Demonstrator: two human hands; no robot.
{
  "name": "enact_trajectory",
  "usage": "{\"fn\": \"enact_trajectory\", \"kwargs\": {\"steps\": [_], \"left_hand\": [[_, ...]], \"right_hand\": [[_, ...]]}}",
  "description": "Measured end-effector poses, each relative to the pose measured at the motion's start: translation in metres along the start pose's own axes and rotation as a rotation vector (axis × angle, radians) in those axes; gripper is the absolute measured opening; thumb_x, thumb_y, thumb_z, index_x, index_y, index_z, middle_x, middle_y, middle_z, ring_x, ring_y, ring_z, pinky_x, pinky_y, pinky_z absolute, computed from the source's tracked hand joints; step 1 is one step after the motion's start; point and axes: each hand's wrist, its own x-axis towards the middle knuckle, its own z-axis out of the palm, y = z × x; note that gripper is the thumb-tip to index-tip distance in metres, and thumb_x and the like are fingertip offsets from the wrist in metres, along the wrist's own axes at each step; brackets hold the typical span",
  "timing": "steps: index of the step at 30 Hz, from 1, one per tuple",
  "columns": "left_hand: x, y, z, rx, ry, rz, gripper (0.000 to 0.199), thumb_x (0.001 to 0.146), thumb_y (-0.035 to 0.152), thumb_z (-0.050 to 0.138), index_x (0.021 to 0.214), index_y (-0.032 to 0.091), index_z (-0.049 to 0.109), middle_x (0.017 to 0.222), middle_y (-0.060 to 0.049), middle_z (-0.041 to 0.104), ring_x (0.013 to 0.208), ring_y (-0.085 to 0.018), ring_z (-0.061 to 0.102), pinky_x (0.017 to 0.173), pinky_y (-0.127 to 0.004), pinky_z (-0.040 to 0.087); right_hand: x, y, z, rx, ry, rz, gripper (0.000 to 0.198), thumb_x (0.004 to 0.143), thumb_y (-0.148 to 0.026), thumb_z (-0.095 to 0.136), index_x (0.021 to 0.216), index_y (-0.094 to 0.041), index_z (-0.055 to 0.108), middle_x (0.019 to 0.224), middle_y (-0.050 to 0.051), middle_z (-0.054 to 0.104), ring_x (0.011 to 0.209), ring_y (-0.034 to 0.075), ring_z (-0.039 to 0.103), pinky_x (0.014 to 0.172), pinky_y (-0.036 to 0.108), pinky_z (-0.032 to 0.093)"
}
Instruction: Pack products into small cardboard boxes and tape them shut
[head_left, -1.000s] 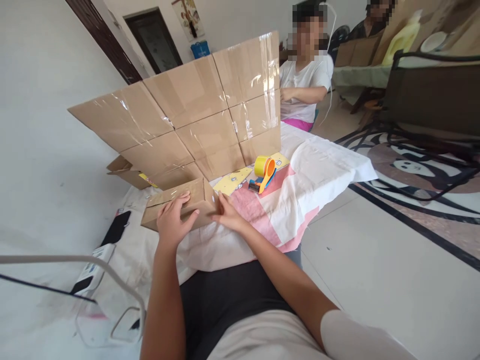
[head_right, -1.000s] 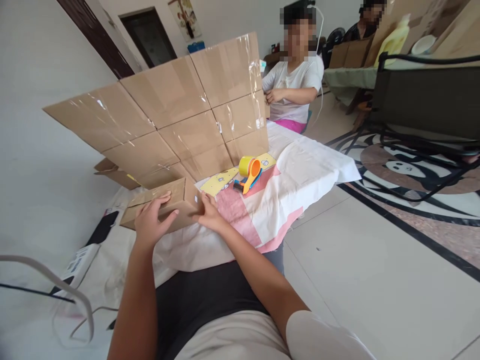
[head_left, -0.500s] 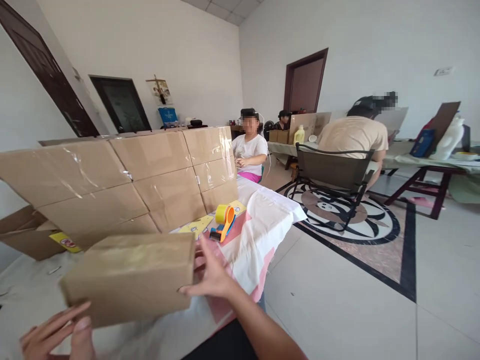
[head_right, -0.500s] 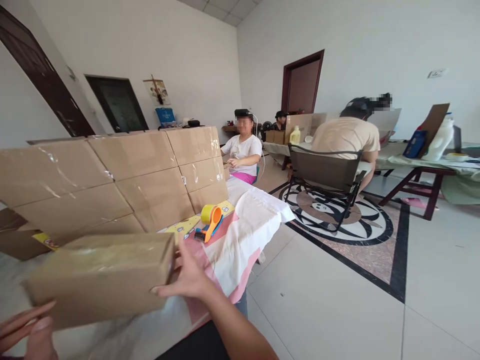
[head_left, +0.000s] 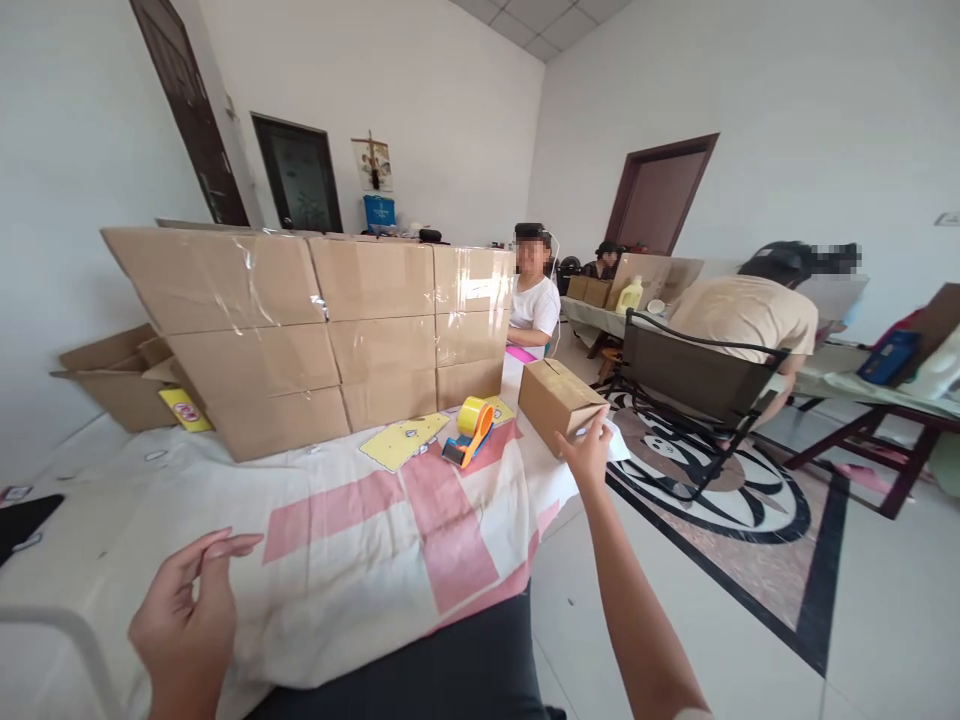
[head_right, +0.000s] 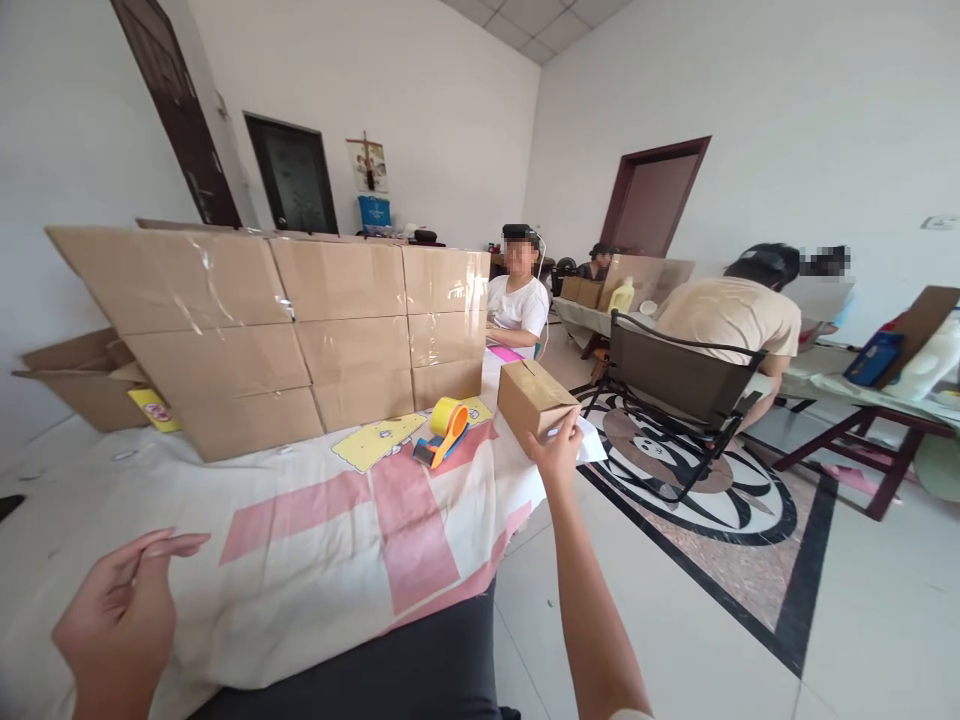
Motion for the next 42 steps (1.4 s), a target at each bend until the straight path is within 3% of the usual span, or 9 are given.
{"fn": "enact_trajectory", "kwargs": {"steps": [4, 7, 14, 26, 30, 33, 35, 37, 42], "left_hand": [[0.008, 0.009, 0.008, -0.153, 0.122, -0.18, 0.025, 0.085, 0.042, 0.057, 0.109, 0.038, 0.064, 0.099, 0.006, 0.078, 0.097, -0.03, 0.072, 0.102, -0.056, 0.055], [0.006, 0.004, 0.029, -0.155, 0.05, -0.225, 0.027, 0.086, 0.046, 0.056, 0.1, 0.024, 0.064, 0.085, -0.003, 0.074, 0.084, -0.027, 0.071, 0.09, -0.048, 0.058], [0.005, -0.004, 0.055, -0.036, -0.645, -0.164, 0.031, 0.086, 0.051, 0.055, 0.093, 0.023, 0.065, 0.093, -0.005, 0.077, 0.092, -0.025, 0.071, 0.082, -0.034, 0.052], [0.005, 0.008, 0.044, 0.051, -0.692, -0.114, 0.023, 0.086, 0.04, 0.054, 0.086, 0.022, 0.068, 0.082, -0.002, 0.072, 0.078, -0.021, 0.066, 0.073, -0.03, 0.046], [-0.021, 0.041, 0.046, -0.016, -0.717, -0.131, 0.024, 0.084, 0.042, 0.056, 0.085, 0.021, 0.069, 0.066, 0.0, 0.063, 0.065, -0.017, 0.057, 0.065, -0.028, 0.042], [-0.071, 0.083, 0.063, -0.462, -1.023, -0.244, 0.035, 0.08, 0.053, 0.065, 0.079, 0.018, 0.068, 0.067, -0.001, 0.062, 0.062, -0.014, 0.055, 0.06, -0.026, 0.042], [-0.103, 0.106, 0.079, -0.677, -1.621, -0.274, 0.036, 0.072, 0.052, 0.078, 0.084, 0.018, 0.071, 0.076, -0.002, 0.068, 0.065, -0.014, 0.06, 0.061, -0.026, 0.045], [-0.123, 0.115, 0.094, -0.714, -1.964, -0.241, 0.035, 0.069, 0.047, 0.083, 0.087, 0.019, 0.072, 0.078, -0.001, 0.069, 0.068, -0.013, 0.06, 0.064, -0.025, 0.046], [-0.114, 0.091, 0.106, -0.719, -1.78, -0.513, 0.04, 0.068, 0.05, 0.085, 0.083, 0.018, 0.066, 0.07, 0.002, 0.062, 0.058, -0.01, 0.053, 0.059, -0.025, 0.043]], "right_hand": [[0.041, -0.032, 0.043, -0.236, -0.282, 0.054, 0.122, 0.079, -0.062, 0.064, 0.161, -0.023, -0.017, 0.155, 0.026, 0.035, 0.128, 0.035, 0.056, 0.1, 0.045, 0.045], [0.056, -0.051, 0.073, -0.408, -0.462, 0.076, 0.117, 0.075, -0.064, 0.07, 0.164, -0.022, 0.006, 0.158, 0.026, 0.033, 0.142, 0.045, 0.038, 0.111, 0.056, 0.031], [0.031, -0.041, 0.103, -0.494, -0.419, -0.028, 0.063, 0.1, -0.044, 0.034, 0.151, -0.009, 0.043, 0.156, 0.024, 0.038, 0.144, 0.042, 0.031, 0.115, 0.057, 0.022], [0.031, -0.035, 0.104, -0.593, -0.486, -0.081, 0.067, 0.101, -0.046, 0.022, 0.157, -0.011, 0.033, 0.165, 0.023, 0.024, 0.152, 0.044, 0.02, 0.116, 0.063, 0.018], [0.03, -0.035, 0.105, -0.582, -0.466, -0.09, 0.066, 0.101, -0.046, 0.023, 0.155, -0.011, 0.037, 0.164, 0.023, 0.027, 0.151, 0.043, 0.022, 0.115, 0.063, 0.021], [0.031, -0.035, 0.104, -0.572, -0.457, -0.096, 0.066, 0.1, -0.046, 0.025, 0.153, -0.011, 0.04, 0.162, 0.024, 0.031, 0.149, 0.044, 0.026, 0.113, 0.064, 0.023], [0.032, -0.035, 0.104, -0.572, -0.451, -0.097, 0.065, 0.099, -0.046, 0.026, 0.152, -0.012, 0.041, 0.161, 0.024, 0.033, 0.147, 0.044, 0.028, 0.112, 0.064, 0.024], [0.032, -0.035, 0.104, -0.578, -0.446, -0.099, 0.064, 0.099, -0.046, 0.026, 0.151, -0.013, 0.042, 0.161, 0.024, 0.033, 0.147, 0.044, 0.029, 0.112, 0.064, 0.024], [0.034, -0.034, 0.106, -0.612, -0.452, -0.107, 0.065, 0.099, -0.049, 0.026, 0.15, -0.013, 0.044, 0.161, 0.022, 0.034, 0.145, 0.043, 0.031, 0.114, 0.06, 0.024]]}}
